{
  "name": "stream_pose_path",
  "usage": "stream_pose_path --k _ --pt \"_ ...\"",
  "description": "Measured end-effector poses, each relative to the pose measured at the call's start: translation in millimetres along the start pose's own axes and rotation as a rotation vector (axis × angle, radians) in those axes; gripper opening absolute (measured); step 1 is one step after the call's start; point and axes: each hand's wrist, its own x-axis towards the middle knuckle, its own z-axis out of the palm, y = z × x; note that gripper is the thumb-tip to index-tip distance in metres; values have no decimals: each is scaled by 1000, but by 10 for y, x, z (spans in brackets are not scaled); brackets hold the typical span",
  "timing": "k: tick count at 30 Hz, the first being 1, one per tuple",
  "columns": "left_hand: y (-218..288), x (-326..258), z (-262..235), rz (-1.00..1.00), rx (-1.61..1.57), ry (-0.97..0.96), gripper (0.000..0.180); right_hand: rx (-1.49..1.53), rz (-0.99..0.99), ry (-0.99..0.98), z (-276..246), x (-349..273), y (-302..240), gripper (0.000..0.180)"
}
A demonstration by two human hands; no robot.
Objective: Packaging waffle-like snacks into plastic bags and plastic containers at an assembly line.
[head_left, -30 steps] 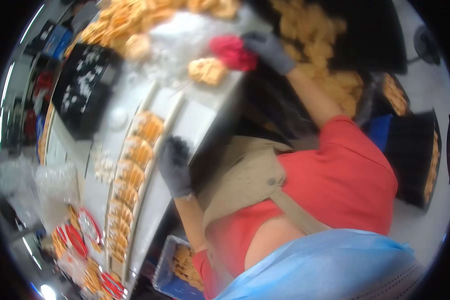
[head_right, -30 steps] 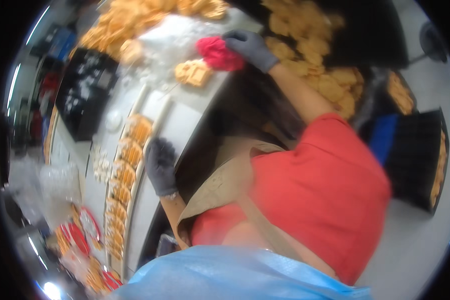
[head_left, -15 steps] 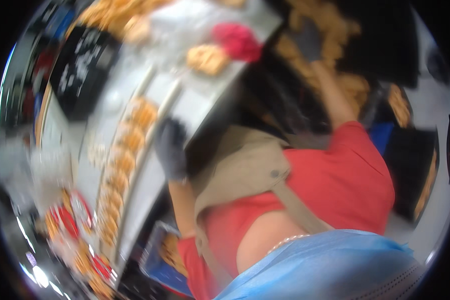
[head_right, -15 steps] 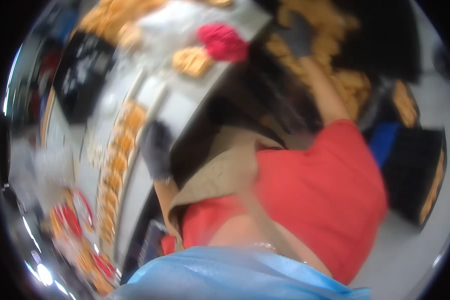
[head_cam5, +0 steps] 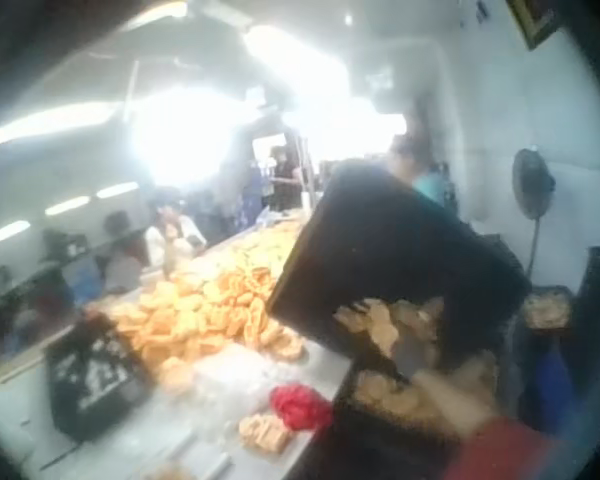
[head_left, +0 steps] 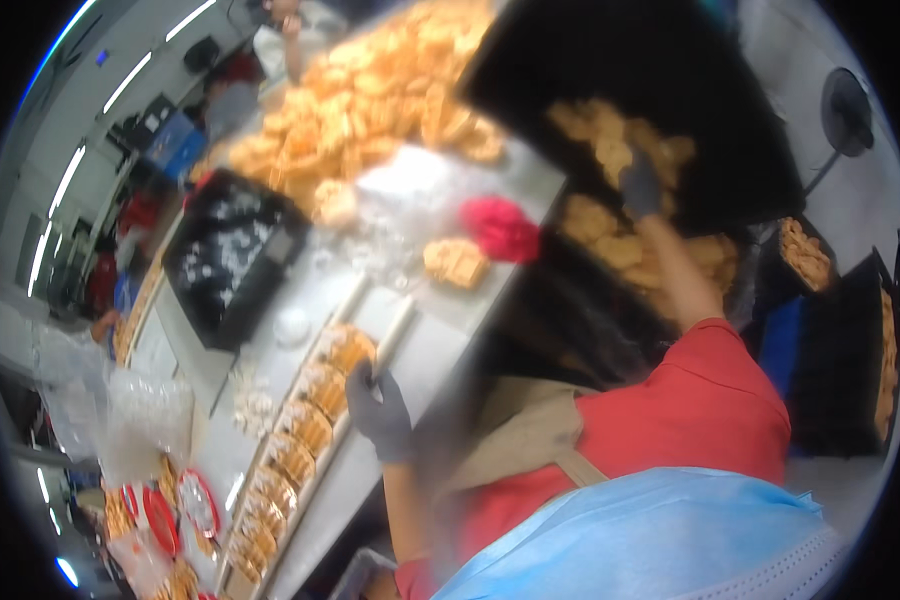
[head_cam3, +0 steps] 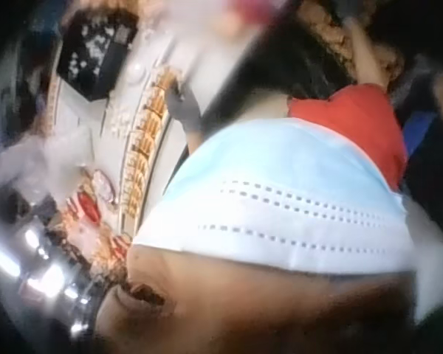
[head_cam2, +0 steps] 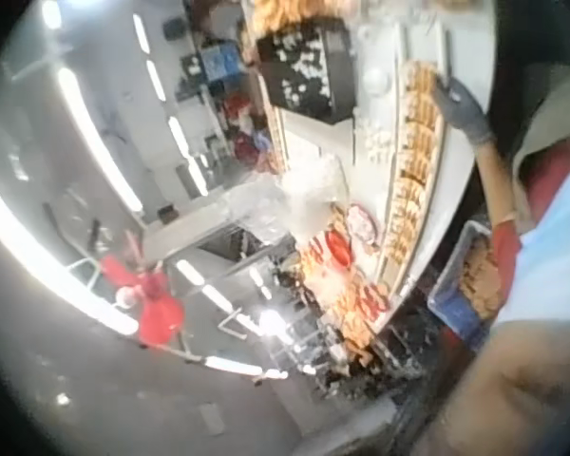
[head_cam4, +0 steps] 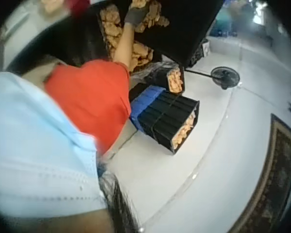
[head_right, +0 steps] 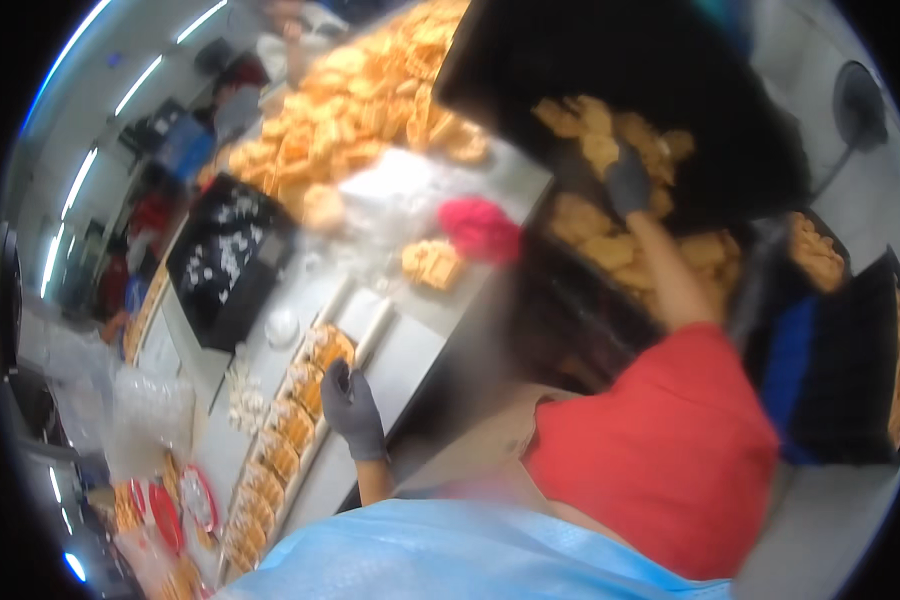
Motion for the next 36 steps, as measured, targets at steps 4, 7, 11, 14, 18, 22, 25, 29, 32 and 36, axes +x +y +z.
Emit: stream_pose_path --k 4,7,11,14,18,22,25,29,32,36 --pt "200 206 287 278 220 -78 37 166 192 -46 -621 94 506 40" --pt "213 249 246 294 331 -87 38 15 218 -248 -712 -18 401 41" --pt "18 231 229 276 420 -158 43 -19 336 -352 -893 -140 -772 34" --pt "-55 217 313 291 413 -208 46 513 412 -468 -817 -113 -836 34" --pt "-27 158 275 334 429 -216 46 1248 526 -787 -163 -167 -844 35" --pt "49 175 392 299 367 -214 45 1198 589 -1057 -278 -805 -2288 27" --pt "113 169 353 241 213 -172 41 1040 331 -1418 43 -912 -2615 37" --pt "46 57 70 38 -135 -92 42 765 300 -1536 261 -1105 -3128 39" --pt "49 59 -38 -293 -566 -18 45 786 270 -1555 479 -1289 -3344 36" --pt "7 143 -85 -477 -829 17 49 636 105 -1703 655 -1360 -3586 35"
